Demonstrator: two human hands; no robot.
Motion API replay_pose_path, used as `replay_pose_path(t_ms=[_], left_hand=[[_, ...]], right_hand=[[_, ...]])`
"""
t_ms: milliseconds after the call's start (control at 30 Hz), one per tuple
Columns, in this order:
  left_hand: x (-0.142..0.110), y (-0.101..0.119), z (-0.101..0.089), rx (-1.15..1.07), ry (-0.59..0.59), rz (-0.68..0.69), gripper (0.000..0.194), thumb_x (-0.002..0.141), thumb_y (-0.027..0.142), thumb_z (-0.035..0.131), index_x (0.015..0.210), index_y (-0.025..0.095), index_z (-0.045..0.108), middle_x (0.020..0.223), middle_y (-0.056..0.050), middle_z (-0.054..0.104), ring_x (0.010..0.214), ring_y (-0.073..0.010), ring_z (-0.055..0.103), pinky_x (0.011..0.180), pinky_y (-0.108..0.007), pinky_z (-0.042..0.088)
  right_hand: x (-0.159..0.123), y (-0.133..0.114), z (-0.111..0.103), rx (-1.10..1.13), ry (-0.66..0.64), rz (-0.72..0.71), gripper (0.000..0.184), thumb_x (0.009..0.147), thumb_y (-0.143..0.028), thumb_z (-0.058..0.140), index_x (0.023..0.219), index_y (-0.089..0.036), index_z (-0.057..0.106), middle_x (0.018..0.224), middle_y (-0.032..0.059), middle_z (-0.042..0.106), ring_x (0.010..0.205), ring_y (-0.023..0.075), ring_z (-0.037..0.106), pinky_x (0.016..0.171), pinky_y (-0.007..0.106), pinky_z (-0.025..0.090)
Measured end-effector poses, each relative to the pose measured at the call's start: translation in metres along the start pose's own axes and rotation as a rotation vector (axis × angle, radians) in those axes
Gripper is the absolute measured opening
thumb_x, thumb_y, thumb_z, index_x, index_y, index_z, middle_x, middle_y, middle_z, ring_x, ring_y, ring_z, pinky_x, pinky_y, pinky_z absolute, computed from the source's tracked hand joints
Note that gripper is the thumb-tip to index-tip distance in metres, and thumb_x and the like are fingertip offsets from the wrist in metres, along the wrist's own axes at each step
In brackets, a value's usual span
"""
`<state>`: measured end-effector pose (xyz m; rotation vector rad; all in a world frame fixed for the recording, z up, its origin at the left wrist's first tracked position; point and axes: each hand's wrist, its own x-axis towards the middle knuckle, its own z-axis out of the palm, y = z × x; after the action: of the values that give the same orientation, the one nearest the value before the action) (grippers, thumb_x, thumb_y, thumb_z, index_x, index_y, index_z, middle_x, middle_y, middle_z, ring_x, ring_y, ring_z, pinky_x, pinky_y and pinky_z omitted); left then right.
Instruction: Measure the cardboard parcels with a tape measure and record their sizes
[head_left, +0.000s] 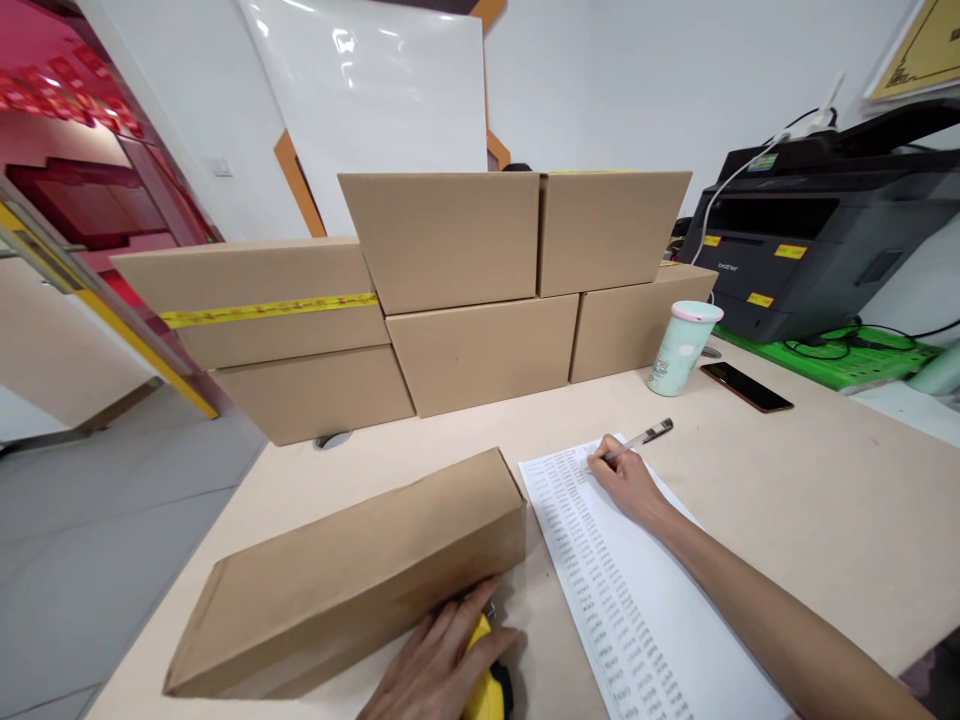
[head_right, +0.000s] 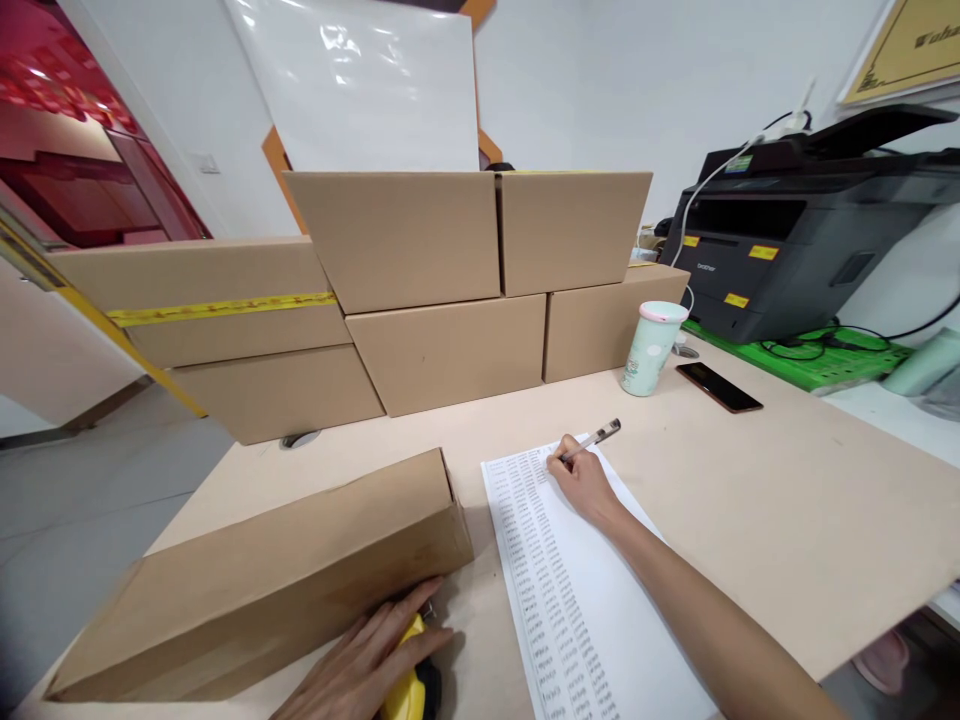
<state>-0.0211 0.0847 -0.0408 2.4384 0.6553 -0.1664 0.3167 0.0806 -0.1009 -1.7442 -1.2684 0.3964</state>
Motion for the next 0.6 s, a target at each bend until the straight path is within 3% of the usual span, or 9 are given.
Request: replay_pose_path(t_ms=[100, 200, 333, 433, 533, 600], left_hand=[[-0.003, 0.005, -0.005, -0.015, -0.016, -0.009, 0.061, 0.077, 0.048, 0.063, 0.135, 0.034, 0.047, 0.151, -0.012, 0.03, 0.134, -0.0404, 0.031, 0.102, -0.058, 0.035], [-0.007, 0.01, -0.01, -0.015, -0.036, -0.029, 0.062, 0.078, 0.046, 0.063, 0.136, 0.037, 0.044, 0.152, -0.01, 0.028, 0.136, -0.0391, 0.029, 0.103, -0.058, 0.035], [-0.01, 0.01, -0.01, 0.009, -0.027, -0.013, 0.065, 0.079, 0.039, 0.063, 0.139, 0.039, 0.039, 0.153, -0.008, 0.026, 0.137, -0.0374, 0.027, 0.105, -0.057, 0.032], [-0.009, 0.006, -0.003, 0.045, -0.033, -0.008, 0.068, 0.078, 0.026, 0.062, 0.14, 0.039, 0.037, 0.154, -0.009, 0.025, 0.137, -0.0385, 0.027, 0.104, -0.058, 0.032], [-0.008, 0.003, 0.005, 0.117, -0.036, -0.069, 0.067, 0.078, 0.022, 0.058, 0.14, 0.035, 0.038, 0.152, -0.014, 0.027, 0.134, -0.0417, 0.031, 0.101, -0.06, 0.035], [-0.006, 0.006, 0.005, 0.182, -0.028, -0.119, 0.065, 0.079, 0.021, 0.056, 0.141, 0.034, 0.038, 0.148, -0.017, 0.036, 0.131, -0.0422, 0.037, 0.098, -0.059, 0.039]], right_hand=[[0.002, 0.001, -0.018, -0.14, -0.002, -0.119, 0.012, 0.088, -0.03, 0.044, 0.083, -0.023, 0.053, 0.076, -0.0002, 0.057, 0.068, 0.0169, 0.053, 0.061, 0.027, 0.04], [0.004, 0.007, -0.032, -0.348, -0.043, -0.26, 0.018, 0.087, -0.02, 0.041, 0.092, -0.023, 0.058, 0.091, 0.0054, 0.061, 0.086, 0.0209, 0.056, 0.076, 0.032, 0.043], [0.008, 0.021, -0.034, -0.56, -0.071, -0.281, 0.038, 0.081, -0.006, 0.037, 0.102, -0.023, 0.063, 0.091, 0.0076, 0.062, 0.091, 0.0222, 0.057, 0.076, 0.033, 0.045], [0.008, 0.023, -0.031, -0.615, -0.044, -0.281, 0.045, 0.082, -0.006, 0.037, 0.116, -0.024, 0.06, 0.094, 0.0075, 0.064, 0.093, 0.0233, 0.058, 0.075, 0.034, 0.047], [0.006, 0.008, -0.032, -0.567, 0.055, -0.294, 0.037, 0.089, -0.017, 0.038, 0.122, -0.024, 0.056, 0.105, 0.0086, 0.064, 0.1, 0.0256, 0.057, 0.082, 0.039, 0.047], [0.0, -0.015, -0.034, -0.46, 0.127, -0.334, 0.034, 0.092, -0.027, 0.042, 0.123, -0.023, 0.054, 0.112, 0.009, 0.063, 0.105, 0.0254, 0.056, 0.088, 0.041, 0.046]])
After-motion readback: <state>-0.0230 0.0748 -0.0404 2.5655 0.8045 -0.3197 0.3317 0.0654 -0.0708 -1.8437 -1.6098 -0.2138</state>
